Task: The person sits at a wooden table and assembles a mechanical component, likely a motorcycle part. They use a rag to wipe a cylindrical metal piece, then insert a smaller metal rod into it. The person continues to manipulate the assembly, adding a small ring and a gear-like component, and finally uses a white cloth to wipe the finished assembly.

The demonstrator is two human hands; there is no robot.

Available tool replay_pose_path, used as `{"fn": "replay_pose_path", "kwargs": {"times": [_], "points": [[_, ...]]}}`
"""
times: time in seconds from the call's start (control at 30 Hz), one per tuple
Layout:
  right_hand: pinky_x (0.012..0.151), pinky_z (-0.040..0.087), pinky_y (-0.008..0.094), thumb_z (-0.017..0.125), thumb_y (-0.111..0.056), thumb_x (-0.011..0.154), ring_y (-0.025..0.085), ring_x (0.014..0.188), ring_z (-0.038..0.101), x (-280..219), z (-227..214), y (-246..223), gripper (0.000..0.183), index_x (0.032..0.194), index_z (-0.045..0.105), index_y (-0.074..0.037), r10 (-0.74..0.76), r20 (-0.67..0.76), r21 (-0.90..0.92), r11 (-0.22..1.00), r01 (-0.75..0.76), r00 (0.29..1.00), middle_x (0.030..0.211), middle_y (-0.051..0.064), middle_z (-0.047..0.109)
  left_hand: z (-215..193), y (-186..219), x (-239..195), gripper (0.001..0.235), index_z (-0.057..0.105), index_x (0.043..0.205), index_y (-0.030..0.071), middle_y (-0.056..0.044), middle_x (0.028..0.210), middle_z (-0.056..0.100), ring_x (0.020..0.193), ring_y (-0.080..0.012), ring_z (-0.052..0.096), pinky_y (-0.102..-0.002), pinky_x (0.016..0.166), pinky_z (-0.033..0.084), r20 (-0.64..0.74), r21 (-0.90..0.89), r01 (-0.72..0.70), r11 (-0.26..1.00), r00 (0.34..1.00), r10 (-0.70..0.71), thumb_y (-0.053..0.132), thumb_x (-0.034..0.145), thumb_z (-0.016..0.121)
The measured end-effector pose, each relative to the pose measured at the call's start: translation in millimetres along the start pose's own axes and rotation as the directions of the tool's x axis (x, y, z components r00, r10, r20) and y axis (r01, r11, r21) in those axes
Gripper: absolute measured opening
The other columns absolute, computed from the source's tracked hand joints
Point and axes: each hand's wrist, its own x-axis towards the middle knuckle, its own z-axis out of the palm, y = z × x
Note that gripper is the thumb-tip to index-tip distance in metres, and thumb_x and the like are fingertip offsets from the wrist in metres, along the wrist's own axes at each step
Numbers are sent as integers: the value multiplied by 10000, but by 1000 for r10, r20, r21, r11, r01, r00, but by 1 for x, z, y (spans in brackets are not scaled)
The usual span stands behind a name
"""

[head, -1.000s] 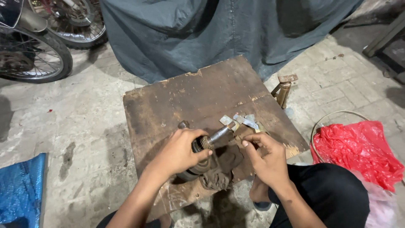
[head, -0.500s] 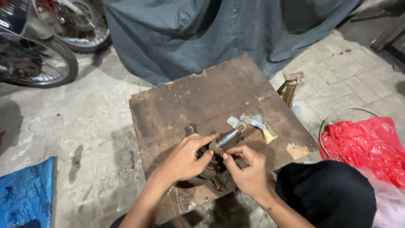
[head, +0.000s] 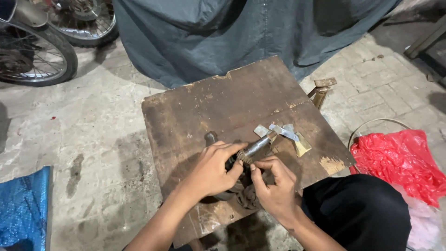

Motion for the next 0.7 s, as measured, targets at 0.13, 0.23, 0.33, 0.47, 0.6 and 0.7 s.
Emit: {"fn": "replay_pose_path", "kwargs": {"times": [0.13, 0.23, 0.33, 0.47, 0.6, 0.7], "points": [[530, 425, 230, 708, 34, 811, 113, 593, 526, -2, 5, 1, 77, 845, 643, 15, 8, -17, -18, 1000, -9, 1000, 827, 53, 682, 2, -5, 0, 534, 705, 1274, 95, -157, 945, 757, 748, -298, 676, -402, 717, 577, 10, 8, 35, 999, 999, -36, 143, 758, 580], [545, 452, 232, 714, 18, 809, 123, 606, 564, 0, 6, 3, 75, 844, 647, 16, 13, 4, -37, 999, -13, 1000, 846, 65, 708, 5, -10, 3, 536, 686, 1280, 65, -128, 1116, 779, 916, -294, 658, -418, 844, 531, 10, 23, -19, 1000, 1000, 19, 137, 764, 559], [489, 383, 221, 708, 32, 823, 94, 552, 467, -7, 11, 7, 85, 841, 626, 22, 29, -44, -40, 999, -31, 999, 856, 57, 678, 6, -9, 1, 561, 671, 1291, 35, -155, 1137, 762, 918, -321, 665, -427, 799, 562, 15, 62, -19, 998, 1000, 18, 164, 758, 552], [527, 403, 225, 700, 32, 832, 104, 586, 489, -7, 9, 8, 97, 833, 604, 14, 24, -13, -12, 1000, -24, 1000, 863, 58, 664, 3, -7, 1, 542, 694, 1247, 23, -170, 1094, 774, 863, -336, 700, -425, 725, 597, -13, 32, -29, 999, 999, 29, 155, 736, 570], [597, 470, 250, 689, 17, 856, 140, 664, 568, -9, 12, 9, 87, 858, 602, 17, 21, -20, -27, 999, -22, 1000, 862, 76, 663, 1, -9, 2, 526, 686, 1243, -9, -179, 1103, 774, 879, -332, 714, -425, 731, 608, -3, 12, -60, 998, 998, 60, 125, 747, 571], [568, 475, 253, 674, 45, 821, 145, 627, 572, -15, 18, 5, 102, 841, 581, 9, -10, -14, -61, 998, 9, 1000, 824, 78, 660, 0, -12, 5, 523, 632, 1310, -46, -184, 1286, 711, 1027, -346, 708, -477, 867, 602, 71, -10, -69, 998, 995, 70, 57, 804, 547]]}}
